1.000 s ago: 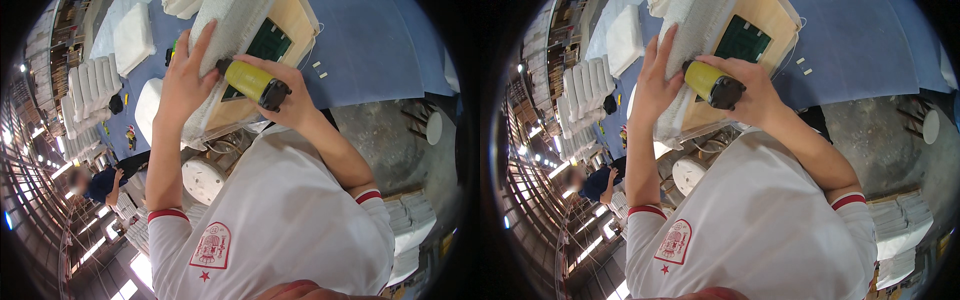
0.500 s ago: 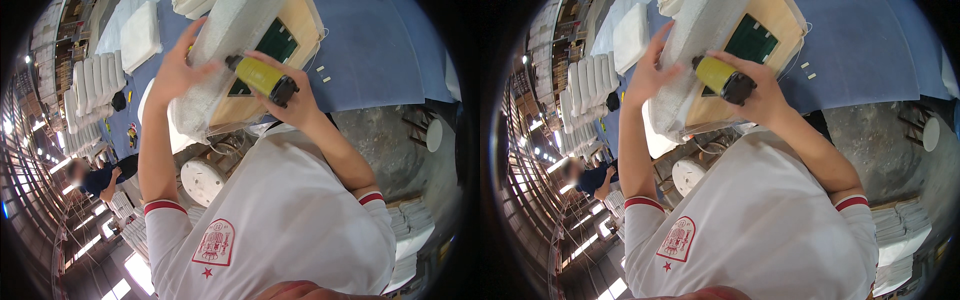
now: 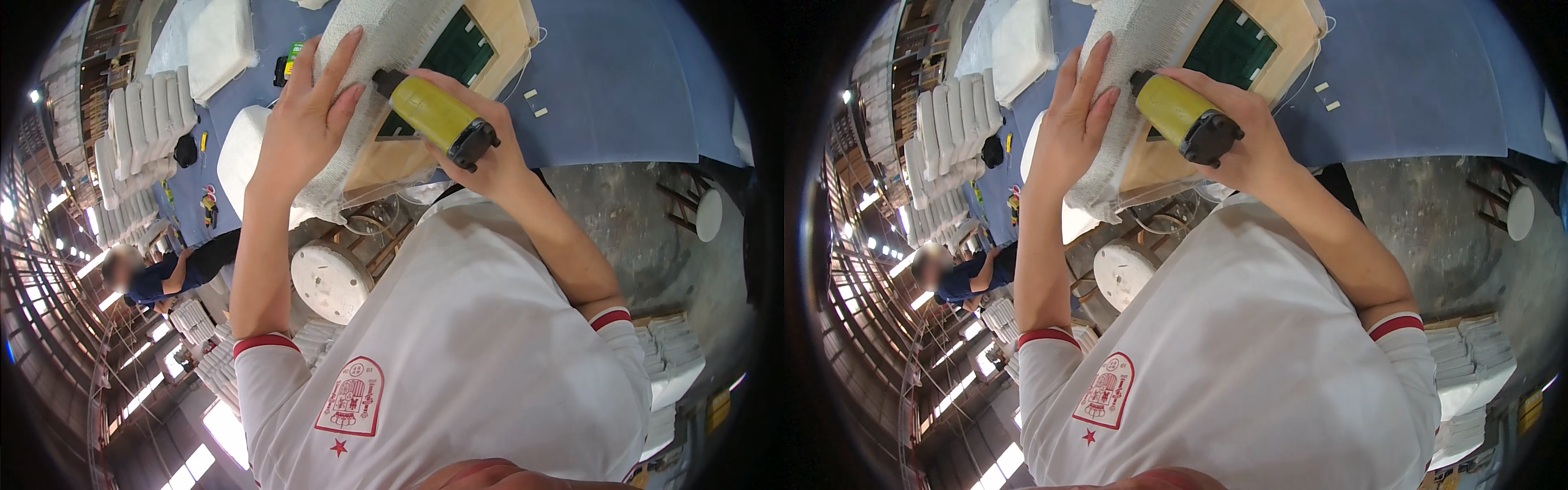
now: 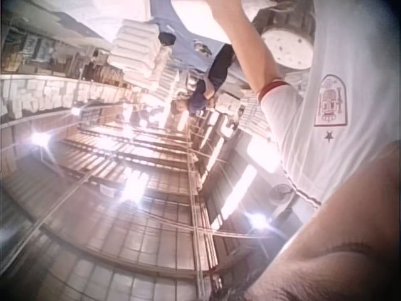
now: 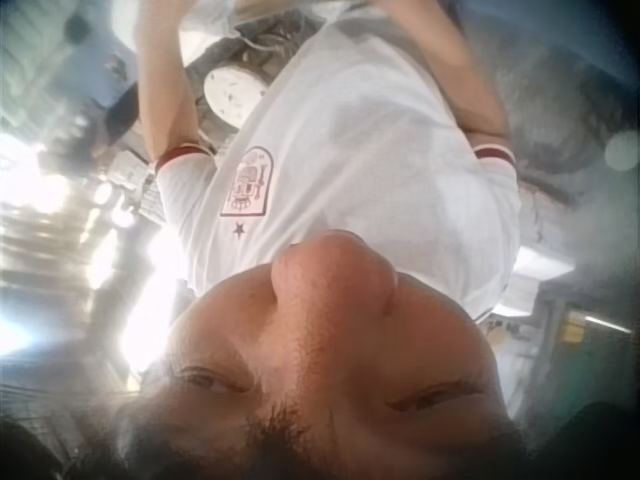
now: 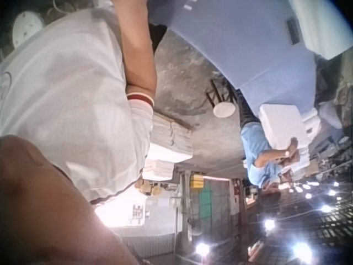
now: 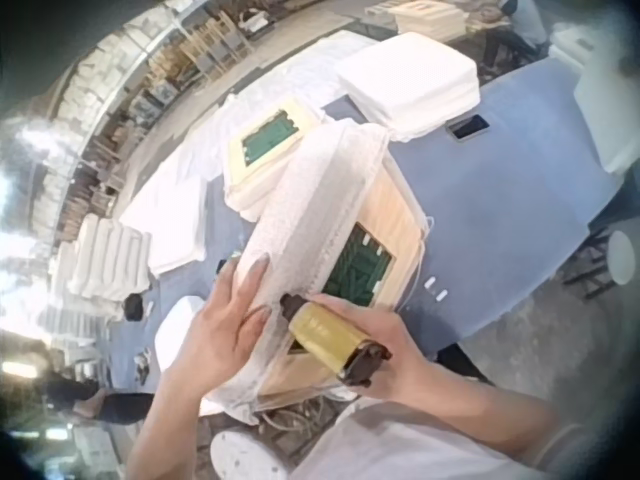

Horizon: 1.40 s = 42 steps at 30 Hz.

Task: The person wraps a white fabric cover around a foam cushion mounted on a wooden frame. They smooth the fabric, fold the edges, and secure the cover using a staple gun. The person repeats this process on multiple cushions at a workbench in a factory setting.

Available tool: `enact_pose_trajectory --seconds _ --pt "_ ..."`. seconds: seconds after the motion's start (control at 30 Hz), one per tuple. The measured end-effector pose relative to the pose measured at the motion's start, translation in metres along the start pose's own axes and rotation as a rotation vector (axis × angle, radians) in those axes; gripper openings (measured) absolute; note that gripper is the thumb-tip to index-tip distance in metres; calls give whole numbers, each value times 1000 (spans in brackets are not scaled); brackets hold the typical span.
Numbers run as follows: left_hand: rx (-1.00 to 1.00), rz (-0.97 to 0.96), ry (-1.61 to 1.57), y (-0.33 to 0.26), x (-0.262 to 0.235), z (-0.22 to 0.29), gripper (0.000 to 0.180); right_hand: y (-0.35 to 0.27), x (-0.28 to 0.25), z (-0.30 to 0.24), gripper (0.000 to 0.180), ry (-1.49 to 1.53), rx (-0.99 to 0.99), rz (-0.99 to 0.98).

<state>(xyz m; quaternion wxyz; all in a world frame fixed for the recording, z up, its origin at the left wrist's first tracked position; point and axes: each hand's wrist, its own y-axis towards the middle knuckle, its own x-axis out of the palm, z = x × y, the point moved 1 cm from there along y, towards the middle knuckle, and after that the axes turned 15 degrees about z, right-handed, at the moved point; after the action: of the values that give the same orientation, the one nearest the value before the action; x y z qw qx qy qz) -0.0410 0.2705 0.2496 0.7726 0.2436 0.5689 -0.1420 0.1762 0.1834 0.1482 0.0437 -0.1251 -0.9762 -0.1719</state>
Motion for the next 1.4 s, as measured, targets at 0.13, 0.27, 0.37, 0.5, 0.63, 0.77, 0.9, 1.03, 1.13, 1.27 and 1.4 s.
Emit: enact_pose_trajectory --seconds 0.13,0.27,0.37,0.5,0.63,0.77,0.9,1.03,1.13,1.27,1.4 --pt "16 -19 2 0 -4 3 68 -4 0 -5 64 -68 -16 5" --pt "47 -17 -8 -1 -4 4 74 -10 3 -3 74 31 -38 46" --pt "49 -22 -12 -2 -3 3 77 -12 2 -6 77 -4 -21 20" --pt "45 -35 -15 -3 -4 4 85 -13 4 -4 78 38 -5 7" --pt "29 -47 -37 -4 -4 6 99 -18 8 -5 77 27 17 -12" --pt "12 -42 -16 -6 -4 8 106 -21 10 -8 76 -4 29 -47" --pt "-26 -20 -40 -6 -6 9 107 -23 15 -11 75 -1 -5 -18" --pt "-282 -111 -590 -1 -14 -32 84 -26 13 -9 74 23 -2 34" --pt "-412 -81 -327 -16 0 -58 66 -28 16 -6 72 -8 -13 47" --pt "-305 2 -122 -30 -9 -15 58 -32 20 -2 67 -45 -49 33" --pt "-41 130 -49 -43 -6 -6 53 -37 22 -5 68 -39 -20 26"
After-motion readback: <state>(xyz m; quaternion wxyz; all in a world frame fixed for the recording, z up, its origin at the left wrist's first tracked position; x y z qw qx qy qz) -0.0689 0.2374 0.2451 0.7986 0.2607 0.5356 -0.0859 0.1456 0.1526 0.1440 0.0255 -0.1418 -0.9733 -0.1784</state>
